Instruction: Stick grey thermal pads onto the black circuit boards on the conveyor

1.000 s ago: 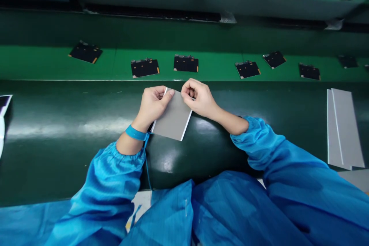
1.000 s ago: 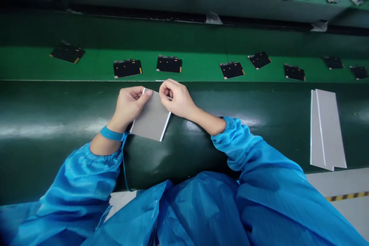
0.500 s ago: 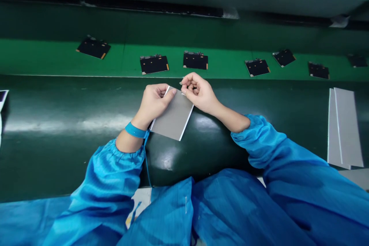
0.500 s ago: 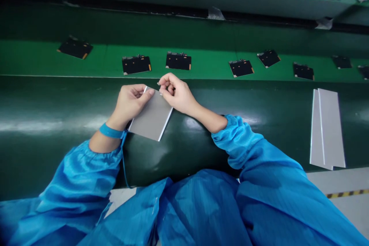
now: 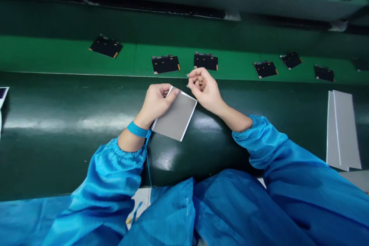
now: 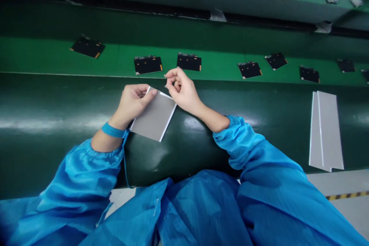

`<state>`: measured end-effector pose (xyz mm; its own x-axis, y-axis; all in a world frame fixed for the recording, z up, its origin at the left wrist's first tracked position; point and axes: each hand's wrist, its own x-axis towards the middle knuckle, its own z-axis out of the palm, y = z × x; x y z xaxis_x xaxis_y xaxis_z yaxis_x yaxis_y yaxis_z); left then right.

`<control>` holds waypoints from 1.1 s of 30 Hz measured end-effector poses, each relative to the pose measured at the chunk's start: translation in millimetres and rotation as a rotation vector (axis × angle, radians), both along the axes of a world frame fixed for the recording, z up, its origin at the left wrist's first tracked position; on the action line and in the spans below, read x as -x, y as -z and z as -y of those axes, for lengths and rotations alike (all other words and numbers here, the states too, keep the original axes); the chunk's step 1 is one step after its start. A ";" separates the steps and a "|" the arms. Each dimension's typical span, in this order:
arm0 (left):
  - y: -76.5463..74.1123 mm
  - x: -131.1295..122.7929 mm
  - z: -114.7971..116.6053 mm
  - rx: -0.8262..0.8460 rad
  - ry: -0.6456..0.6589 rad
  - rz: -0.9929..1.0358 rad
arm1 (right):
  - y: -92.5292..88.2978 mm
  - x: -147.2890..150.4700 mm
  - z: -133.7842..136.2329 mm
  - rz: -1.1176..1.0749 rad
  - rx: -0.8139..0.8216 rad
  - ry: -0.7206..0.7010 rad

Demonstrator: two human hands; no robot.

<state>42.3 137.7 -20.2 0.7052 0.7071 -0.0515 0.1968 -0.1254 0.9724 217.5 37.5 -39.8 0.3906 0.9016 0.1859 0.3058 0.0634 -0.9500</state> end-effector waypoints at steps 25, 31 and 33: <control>15.4 -0.4 -2.2 -0.203 0.208 0.095 | -14.6 103.2 -318.3 0.175 0.429 -0.132; 16.0 -3.5 -1.7 -0.204 0.207 0.088 | -13.6 95.3 -309.2 0.162 0.392 -0.082; 16.1 -3.6 -1.4 -0.209 0.198 0.081 | -11.0 91.4 -308.4 0.206 0.386 -0.078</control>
<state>45.9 139.0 -36.2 0.8265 0.5445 0.1431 0.0709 -0.3529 0.9330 126.2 346.0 -28.8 0.3091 0.9454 -0.1036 0.4993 -0.2540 -0.8284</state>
